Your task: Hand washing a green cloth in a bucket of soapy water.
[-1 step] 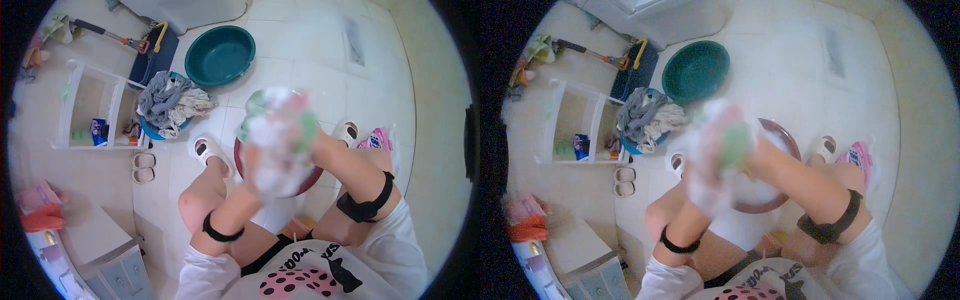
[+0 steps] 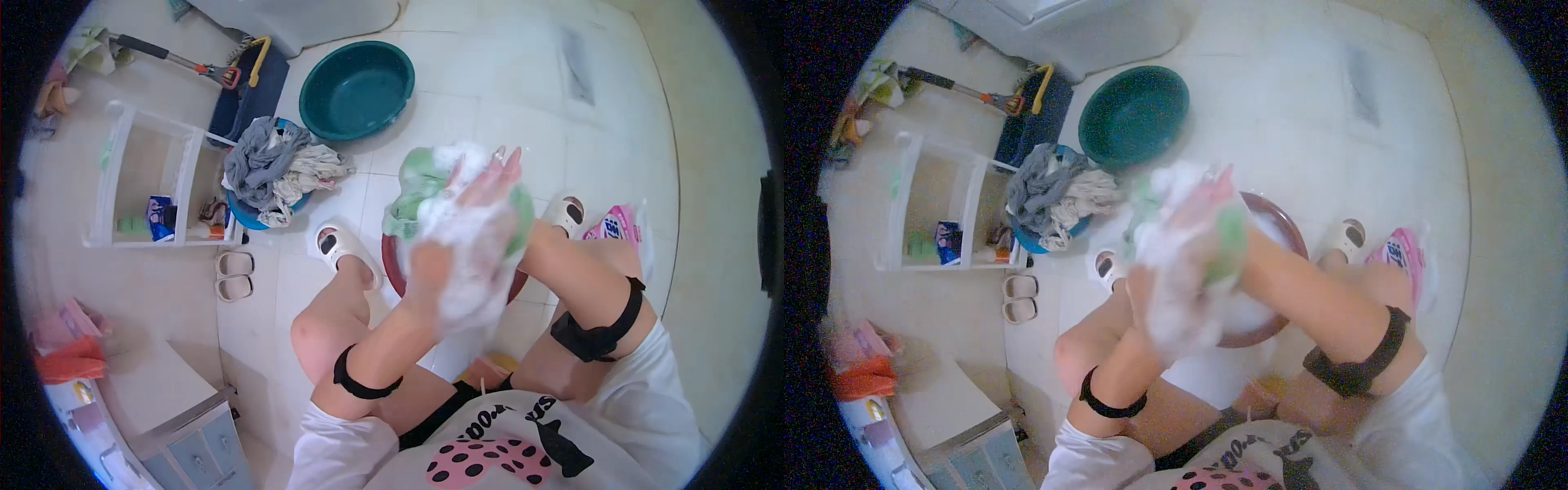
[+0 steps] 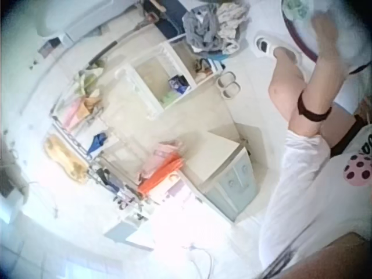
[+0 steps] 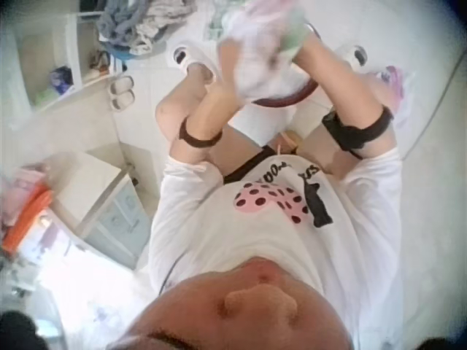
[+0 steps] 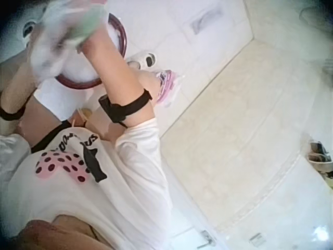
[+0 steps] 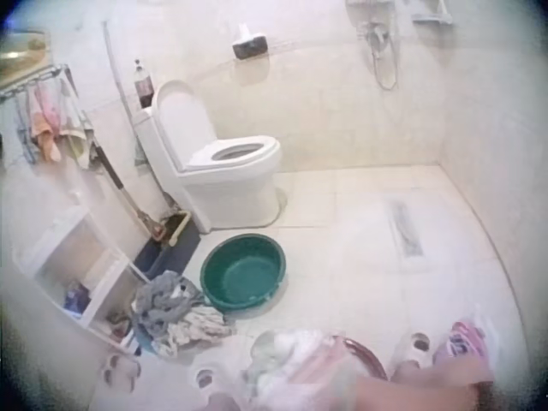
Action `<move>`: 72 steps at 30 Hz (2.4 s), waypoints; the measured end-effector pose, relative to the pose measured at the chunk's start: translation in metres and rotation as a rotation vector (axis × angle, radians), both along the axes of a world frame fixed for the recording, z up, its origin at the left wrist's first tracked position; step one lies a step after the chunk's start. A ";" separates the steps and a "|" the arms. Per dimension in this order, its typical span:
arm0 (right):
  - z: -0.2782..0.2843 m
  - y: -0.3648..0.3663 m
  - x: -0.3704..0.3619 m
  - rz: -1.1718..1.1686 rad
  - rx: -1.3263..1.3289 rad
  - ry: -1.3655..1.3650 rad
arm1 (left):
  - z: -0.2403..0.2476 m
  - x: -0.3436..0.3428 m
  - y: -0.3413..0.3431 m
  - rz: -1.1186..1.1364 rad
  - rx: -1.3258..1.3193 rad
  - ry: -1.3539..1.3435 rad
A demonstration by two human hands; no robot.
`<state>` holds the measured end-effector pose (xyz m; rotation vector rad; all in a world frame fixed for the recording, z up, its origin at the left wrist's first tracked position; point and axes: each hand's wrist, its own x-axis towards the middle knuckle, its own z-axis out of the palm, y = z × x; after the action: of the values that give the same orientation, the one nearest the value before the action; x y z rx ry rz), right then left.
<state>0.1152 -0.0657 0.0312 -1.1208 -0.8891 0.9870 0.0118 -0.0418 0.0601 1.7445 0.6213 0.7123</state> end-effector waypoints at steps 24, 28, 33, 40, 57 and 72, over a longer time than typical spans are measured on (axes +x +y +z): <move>0.005 -0.009 0.015 0.102 -0.114 -0.991 | 0.028 0.012 0.034 0.180 -0.490 -0.075; 0.011 0.001 0.040 -0.037 0.296 -0.754 | 0.006 0.008 0.003 0.116 0.481 -0.114; 0.018 0.002 0.024 -0.312 0.474 -0.597 | 0.004 0.023 0.031 0.141 0.665 -0.201; 0.051 0.001 0.020 -0.251 0.036 -0.526 | -0.008 0.006 0.015 0.001 -0.127 -0.219; 0.052 0.028 0.038 -0.655 -0.162 0.114 | 0.044 0.020 0.062 0.109 -0.841 -0.718; 0.044 0.011 0.008 -0.408 0.020 -0.789 | -0.023 0.026 0.018 0.232 -0.715 -0.552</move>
<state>0.1234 -0.0549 0.0753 -1.6304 -1.2113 0.1730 0.0383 -0.0239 0.0371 0.7777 0.5936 0.9410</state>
